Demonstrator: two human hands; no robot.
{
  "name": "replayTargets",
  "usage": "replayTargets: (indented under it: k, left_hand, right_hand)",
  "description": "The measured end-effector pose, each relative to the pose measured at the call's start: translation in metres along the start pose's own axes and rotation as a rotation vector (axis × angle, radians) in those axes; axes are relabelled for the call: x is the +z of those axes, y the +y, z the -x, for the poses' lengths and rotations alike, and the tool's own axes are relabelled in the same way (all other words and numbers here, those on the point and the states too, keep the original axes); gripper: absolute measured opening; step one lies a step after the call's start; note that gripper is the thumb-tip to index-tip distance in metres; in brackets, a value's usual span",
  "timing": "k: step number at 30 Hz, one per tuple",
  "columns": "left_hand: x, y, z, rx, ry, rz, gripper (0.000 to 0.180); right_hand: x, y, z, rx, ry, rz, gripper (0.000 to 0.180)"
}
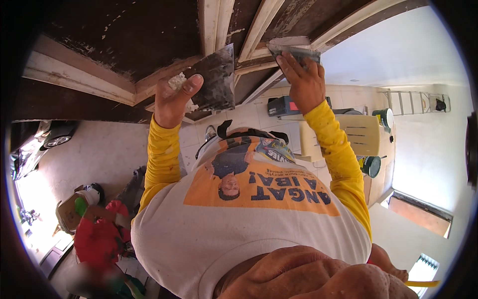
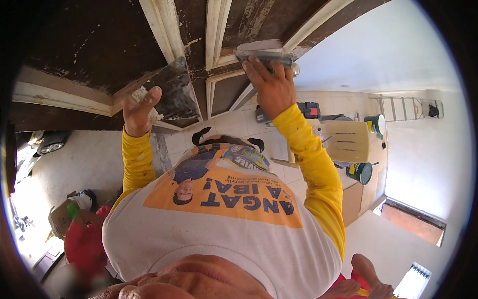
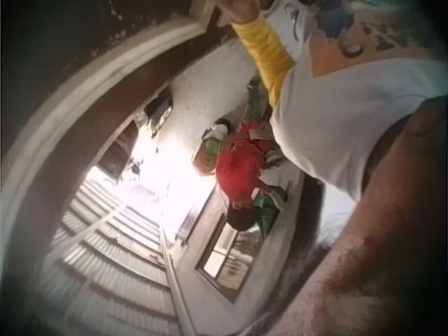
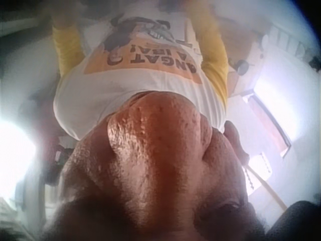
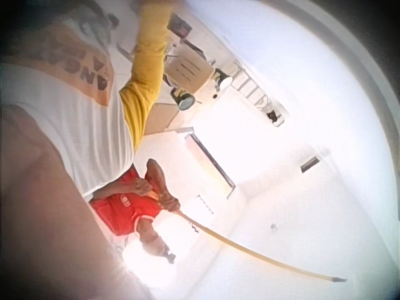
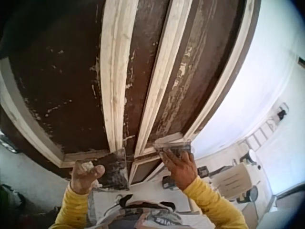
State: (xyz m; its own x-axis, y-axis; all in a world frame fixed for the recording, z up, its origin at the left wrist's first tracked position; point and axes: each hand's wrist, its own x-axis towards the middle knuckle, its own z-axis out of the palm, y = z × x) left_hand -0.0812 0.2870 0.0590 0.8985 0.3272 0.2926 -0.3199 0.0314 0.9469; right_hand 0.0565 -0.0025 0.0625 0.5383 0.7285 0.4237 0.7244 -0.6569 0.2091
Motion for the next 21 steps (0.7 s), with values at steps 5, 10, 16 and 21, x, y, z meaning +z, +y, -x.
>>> replayTargets:
  k: [5,10,16,21]
  left_hand:
    - [0.008,0.005,-0.002,-0.008,0.079,0.027,0.035]
    - [0.009,-0.008,-0.002,-0.114,-0.013,0.061,0.041]
    - [0.012,-0.016,-0.006,-0.183,-0.037,0.069,0.038]
    - [0.009,-0.023,-0.006,-0.202,-0.075,0.121,0.041]
  right_hand:
    - [-0.026,-0.011,0.019,0.032,-0.036,-0.040,0.061]
    - [-0.020,0.005,0.000,0.025,0.006,0.164,0.053]
    - [-0.007,0.010,-0.007,-0.082,0.013,0.149,0.059]
    - [0.006,0.019,-0.009,-0.127,0.004,0.157,0.061]
